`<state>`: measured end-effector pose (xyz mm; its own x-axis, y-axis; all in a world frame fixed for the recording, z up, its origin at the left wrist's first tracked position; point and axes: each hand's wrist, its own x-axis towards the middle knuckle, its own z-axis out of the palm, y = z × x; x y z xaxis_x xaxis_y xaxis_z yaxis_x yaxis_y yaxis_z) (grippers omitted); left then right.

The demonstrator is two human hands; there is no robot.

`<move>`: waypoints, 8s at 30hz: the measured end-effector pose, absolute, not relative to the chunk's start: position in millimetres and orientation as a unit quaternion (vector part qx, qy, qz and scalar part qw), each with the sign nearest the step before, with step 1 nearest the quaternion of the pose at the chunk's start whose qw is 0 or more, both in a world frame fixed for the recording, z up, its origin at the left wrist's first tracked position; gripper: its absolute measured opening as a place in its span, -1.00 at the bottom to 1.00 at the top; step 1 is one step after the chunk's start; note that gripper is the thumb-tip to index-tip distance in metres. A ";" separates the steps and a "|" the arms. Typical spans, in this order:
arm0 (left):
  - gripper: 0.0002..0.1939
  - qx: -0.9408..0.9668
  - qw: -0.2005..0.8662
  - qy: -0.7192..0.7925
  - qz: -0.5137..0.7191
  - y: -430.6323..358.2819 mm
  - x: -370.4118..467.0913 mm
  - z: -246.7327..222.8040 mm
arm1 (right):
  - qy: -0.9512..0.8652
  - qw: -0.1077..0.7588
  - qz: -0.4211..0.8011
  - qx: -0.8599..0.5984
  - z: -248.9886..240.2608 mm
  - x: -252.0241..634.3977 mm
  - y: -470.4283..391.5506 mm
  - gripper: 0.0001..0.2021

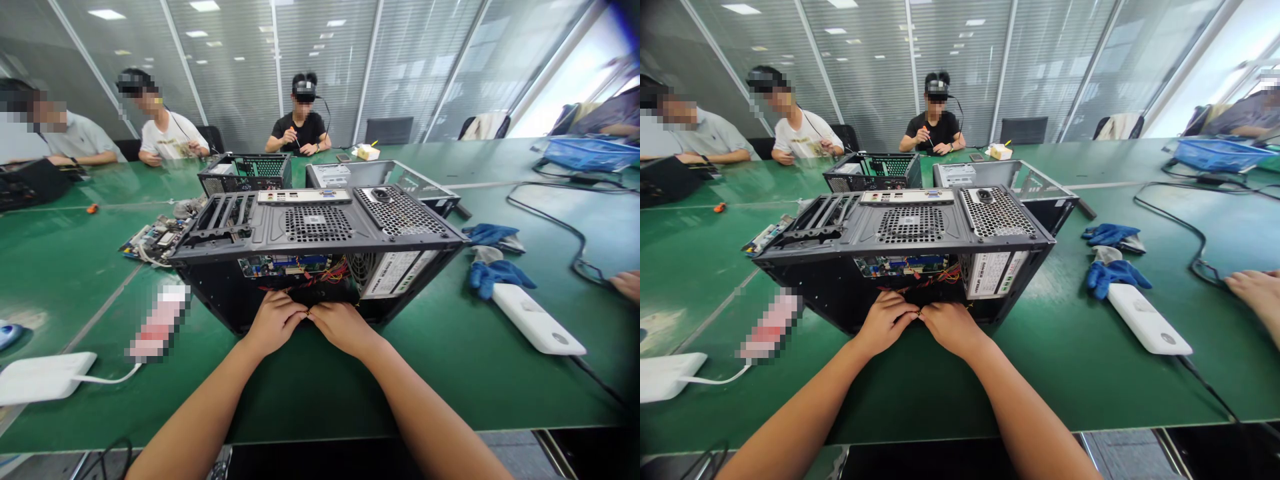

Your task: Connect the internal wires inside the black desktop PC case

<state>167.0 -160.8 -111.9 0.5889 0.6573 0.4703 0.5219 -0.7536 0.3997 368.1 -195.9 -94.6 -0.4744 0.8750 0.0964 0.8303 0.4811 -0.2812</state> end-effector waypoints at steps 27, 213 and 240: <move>-0.89 0.894 0.047 0.333 0.298 -164.7 167.7 -113.3 | -0.847 0.099 0.107 -0.512 -88.7 367.5 -199.2 -0.71; -0.82 0.884 -0.037 0.314 0.343 -164.4 167.8 -108.3 | -0.800 0.322 0.229 -0.451 -95.5 373.7 -193.3 -0.83; -0.79 0.897 0.028 0.329 0.295 -165.6 168.7 -105.6 | -0.806 0.297 0.250 -0.447 -98.6 375.3 -190.8 -0.75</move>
